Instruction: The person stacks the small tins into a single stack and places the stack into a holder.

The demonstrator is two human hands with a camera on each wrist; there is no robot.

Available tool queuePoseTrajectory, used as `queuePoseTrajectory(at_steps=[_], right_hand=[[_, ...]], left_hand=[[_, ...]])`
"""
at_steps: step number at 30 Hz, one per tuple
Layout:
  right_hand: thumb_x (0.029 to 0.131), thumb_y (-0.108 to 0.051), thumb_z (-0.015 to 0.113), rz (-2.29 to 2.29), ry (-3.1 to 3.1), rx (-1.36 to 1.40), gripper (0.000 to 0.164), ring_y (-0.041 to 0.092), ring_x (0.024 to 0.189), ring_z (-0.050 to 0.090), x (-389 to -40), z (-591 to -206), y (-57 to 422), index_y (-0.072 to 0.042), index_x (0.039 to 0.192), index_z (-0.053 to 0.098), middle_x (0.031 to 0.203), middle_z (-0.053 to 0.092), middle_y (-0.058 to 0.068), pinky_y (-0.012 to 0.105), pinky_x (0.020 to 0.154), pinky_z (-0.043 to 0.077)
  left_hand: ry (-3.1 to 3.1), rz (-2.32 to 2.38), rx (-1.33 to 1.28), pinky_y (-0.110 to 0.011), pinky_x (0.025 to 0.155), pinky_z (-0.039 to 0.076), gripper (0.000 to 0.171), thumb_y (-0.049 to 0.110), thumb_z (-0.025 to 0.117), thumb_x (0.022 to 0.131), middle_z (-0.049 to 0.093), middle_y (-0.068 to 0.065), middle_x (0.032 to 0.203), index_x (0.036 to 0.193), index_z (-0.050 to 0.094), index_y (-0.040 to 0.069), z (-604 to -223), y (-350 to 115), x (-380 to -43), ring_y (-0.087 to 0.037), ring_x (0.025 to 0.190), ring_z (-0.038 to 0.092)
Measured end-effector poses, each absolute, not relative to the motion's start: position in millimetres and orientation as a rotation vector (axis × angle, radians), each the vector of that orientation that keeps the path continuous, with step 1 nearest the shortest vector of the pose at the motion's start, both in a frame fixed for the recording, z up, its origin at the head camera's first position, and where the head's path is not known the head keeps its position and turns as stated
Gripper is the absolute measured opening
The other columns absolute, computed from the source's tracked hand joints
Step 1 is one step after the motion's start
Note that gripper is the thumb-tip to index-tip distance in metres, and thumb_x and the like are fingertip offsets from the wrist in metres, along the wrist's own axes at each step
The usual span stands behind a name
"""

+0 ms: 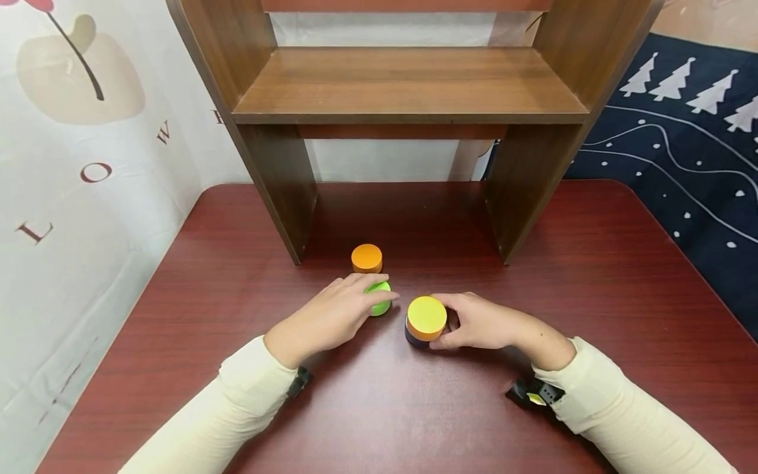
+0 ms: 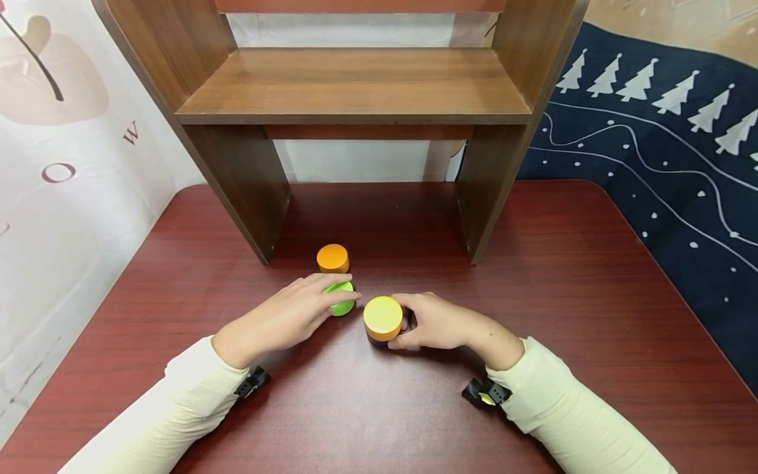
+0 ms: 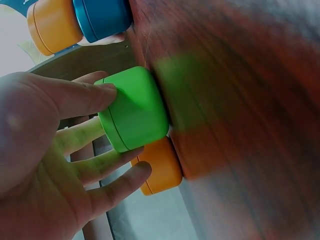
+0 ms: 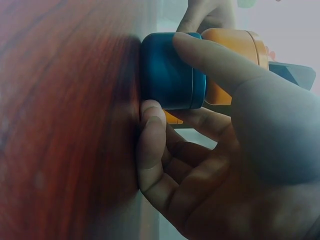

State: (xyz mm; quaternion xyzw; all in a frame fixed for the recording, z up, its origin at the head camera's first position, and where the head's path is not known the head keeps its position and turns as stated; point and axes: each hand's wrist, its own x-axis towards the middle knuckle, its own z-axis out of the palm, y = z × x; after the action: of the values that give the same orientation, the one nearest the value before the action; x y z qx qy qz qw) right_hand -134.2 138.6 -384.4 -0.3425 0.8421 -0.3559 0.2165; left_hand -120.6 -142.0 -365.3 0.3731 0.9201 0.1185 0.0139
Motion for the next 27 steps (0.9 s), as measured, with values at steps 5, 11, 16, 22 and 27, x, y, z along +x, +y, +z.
queuePoseTrajectory(at_steps=[5,11,16,22,27], right_hand=[[0.08,-0.024,0.083,-0.979,2.344,-0.952,0.051,0.006,0.065,0.056,-134.1,-385.0,139.2,-0.016,0.125,0.06,0.082,0.061,-0.005,0.023,0.061,0.049],[0.08,-0.024,0.082,-0.977,2.342,-0.945,0.051,0.006,0.066,0.056,-133.9,-384.7,138.8,-0.016,0.125,0.06,0.082,0.06,-0.007,0.023,0.062,0.049],[0.08,-0.023,0.082,-0.986,2.341,-0.963,0.049,0.007,0.066,0.056,-133.9,-384.2,138.6,-0.016,0.124,0.06,0.081,0.06,-0.006,0.023,0.062,0.049],[0.081,-0.024,0.083,-0.98,2.346,-0.964,0.051,0.006,0.067,0.056,-133.7,-384.5,139.6,-0.016,0.125,0.06,0.082,0.06,-0.007,0.022,0.062,0.049],[0.081,-0.025,0.082,-0.971,2.349,-0.957,0.051,0.006,0.068,0.056,-134.5,-385.0,139.9,-0.017,0.126,0.059,0.083,0.06,-0.007,0.023,0.064,0.049]], left_hand=[[2.87,0.361,1.168,-0.054,0.102,0.048,0.039,0.009,0.062,0.097,0.052,-0.008,0.148,0.134,0.064,0.023,-365.2,-141.9,-120.3,-0.031,0.135,0.051],[2.885,0.353,1.176,-0.054,0.101,0.049,0.039,0.01,0.063,0.097,0.052,-0.008,0.148,0.134,0.064,0.024,-364.7,-141.8,-119.8,-0.031,0.134,0.051],[2.901,0.35,1.188,-0.054,0.101,0.049,0.038,0.011,0.063,0.097,0.051,-0.007,0.148,0.134,0.064,0.024,-363.8,-141.6,-119.4,-0.03,0.135,0.05],[2.919,0.334,1.196,-0.054,0.101,0.049,0.041,0.011,0.065,0.096,0.05,-0.006,0.149,0.135,0.062,0.025,-362.7,-140.8,-118.6,-0.029,0.135,0.05],[2.946,0.329,1.231,-0.052,0.098,0.05,0.044,0.01,0.068,0.094,0.05,-0.006,0.148,0.135,0.062,0.026,-358.5,-139.5,-116.2,-0.028,0.134,0.05]])
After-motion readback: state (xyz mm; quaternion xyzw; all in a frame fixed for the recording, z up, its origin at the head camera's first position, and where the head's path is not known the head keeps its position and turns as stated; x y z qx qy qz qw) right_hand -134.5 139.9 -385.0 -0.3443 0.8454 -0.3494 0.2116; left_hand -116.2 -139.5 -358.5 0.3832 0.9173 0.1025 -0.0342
